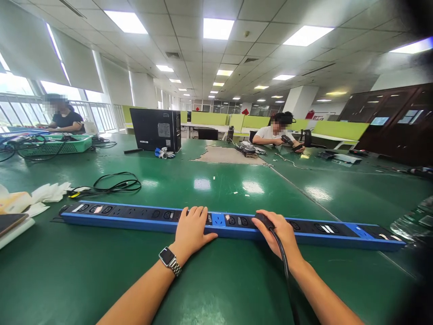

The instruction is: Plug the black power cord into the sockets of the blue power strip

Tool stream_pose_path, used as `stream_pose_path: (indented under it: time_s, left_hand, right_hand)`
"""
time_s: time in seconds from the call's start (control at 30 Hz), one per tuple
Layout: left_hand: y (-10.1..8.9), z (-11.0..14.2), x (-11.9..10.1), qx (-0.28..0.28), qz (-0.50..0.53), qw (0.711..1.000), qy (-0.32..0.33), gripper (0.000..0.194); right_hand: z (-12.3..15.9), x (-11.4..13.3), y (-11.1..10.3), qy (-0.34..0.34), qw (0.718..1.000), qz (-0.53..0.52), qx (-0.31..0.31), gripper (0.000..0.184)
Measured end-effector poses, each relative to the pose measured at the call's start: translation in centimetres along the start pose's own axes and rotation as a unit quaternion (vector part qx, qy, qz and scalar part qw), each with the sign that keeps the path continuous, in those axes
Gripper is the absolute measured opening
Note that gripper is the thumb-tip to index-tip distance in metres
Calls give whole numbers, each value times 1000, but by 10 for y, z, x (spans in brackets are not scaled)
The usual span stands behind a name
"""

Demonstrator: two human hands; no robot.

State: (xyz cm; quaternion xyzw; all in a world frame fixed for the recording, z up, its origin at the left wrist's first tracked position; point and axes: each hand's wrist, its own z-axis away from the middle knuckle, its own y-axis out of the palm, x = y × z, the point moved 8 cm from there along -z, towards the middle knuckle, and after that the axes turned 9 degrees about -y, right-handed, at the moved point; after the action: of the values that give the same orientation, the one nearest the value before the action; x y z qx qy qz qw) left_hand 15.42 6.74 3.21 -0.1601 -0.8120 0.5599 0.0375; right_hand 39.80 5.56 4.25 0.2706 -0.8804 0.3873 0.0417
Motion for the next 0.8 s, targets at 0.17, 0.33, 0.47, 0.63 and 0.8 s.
stream_pose_path:
  time_s: [0.17, 0.33, 0.47, 0.63, 0.8]
  left_hand:
    - [0, 0, 1, 7, -1, 1000, -2, 66]
    - [-4, 1, -6, 10, 41, 999, 2, 70]
    - [-9, -1, -53, 5, 131, 988, 80, 62]
    - [3, -24, -124, 20, 169, 981, 97, 51]
    - [17, -39, -145, 41, 149, 985, 79, 31]
  right_hand:
    - [7, 7, 5, -43, 999, 26, 17, 34]
    - [19, -5, 10, -45, 995, 85, 34, 59]
    - [32, -27, 12, 15, 982, 184, 34, 83]
    - [37, -33, 17, 2, 978, 201, 54, 56]
    - [37, -30, 17, 0, 976, 208, 66, 55]
